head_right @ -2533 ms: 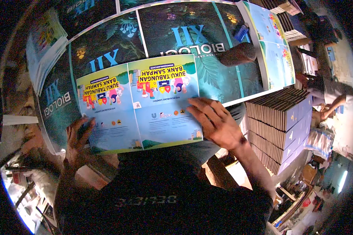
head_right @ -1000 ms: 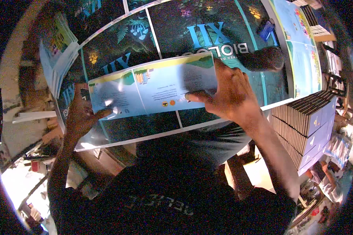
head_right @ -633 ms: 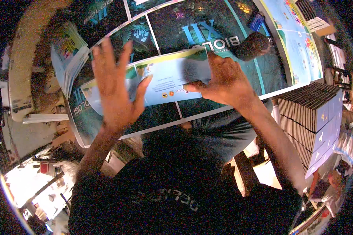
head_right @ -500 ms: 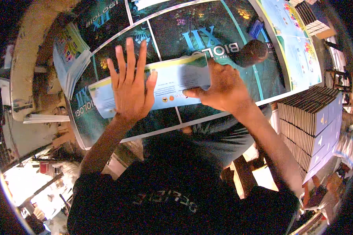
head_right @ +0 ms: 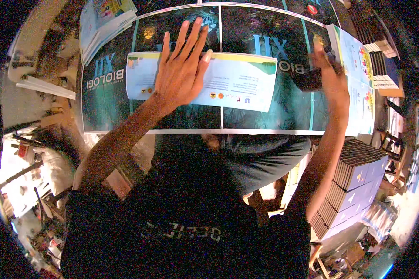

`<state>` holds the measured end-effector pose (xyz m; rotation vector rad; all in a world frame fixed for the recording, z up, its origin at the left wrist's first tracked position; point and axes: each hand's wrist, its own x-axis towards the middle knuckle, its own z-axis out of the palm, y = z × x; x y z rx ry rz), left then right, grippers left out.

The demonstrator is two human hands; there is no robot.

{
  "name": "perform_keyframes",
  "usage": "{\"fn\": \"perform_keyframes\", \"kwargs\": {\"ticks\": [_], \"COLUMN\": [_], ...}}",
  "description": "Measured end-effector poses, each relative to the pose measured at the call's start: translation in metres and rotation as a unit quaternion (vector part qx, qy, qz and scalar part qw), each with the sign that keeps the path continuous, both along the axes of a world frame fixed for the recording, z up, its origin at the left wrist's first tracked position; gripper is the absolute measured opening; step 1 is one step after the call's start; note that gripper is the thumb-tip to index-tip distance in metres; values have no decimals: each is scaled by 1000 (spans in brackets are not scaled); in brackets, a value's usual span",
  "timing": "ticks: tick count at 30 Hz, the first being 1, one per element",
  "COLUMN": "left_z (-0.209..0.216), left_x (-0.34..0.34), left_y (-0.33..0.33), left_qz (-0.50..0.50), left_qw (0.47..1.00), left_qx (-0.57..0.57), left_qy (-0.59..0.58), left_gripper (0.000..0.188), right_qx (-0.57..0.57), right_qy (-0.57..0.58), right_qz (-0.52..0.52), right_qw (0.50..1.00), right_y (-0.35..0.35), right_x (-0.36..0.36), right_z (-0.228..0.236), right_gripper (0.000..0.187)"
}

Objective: The person folds several printed paper sheets by hand, aligning the edges and smoothing the crease with their fingers on a work table.

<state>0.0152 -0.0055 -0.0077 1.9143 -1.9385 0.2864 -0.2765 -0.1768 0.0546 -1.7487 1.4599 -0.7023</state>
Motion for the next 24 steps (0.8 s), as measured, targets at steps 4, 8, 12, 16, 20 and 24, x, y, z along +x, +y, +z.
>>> {"fn": "perform_keyframes", "kwargs": {"ticks": [4, 8, 12, 16, 20, 24], "left_z": [-3, -6, -14, -18, -14, -12], "left_x": [2, 2, 4, 9, 5, 12], "left_y": [1, 2, -1, 9, 5, 11], "left_qz": [12, 12, -8, 14, 2, -7], "left_qw": [999, 995, 982, 973, 968, 977], "left_qx": [-27, -71, -115, -164, -170, -127], "left_qy": [13, 68, 148, 159, 184, 171], "left_gripper": [56, 57, 58, 56, 58, 75], "right_qx": [69, 1, 18, -117, -72, -101], "right_qy": [-97, -293, -345, -149, -115, -11], "right_qz": [71, -100, 232, 85, 628, 215], "right_qw": [990, 951, 909, 978, 767, 971], "right_y": [-7, 15, 85, 155, 114, 181], "right_x": [-12, 4, 20, 98, 122, 172], "right_z": [-11, 18, 100, 75, 78, 1], "right_gripper": [45, 75, 75, 60, 51, 58]}}
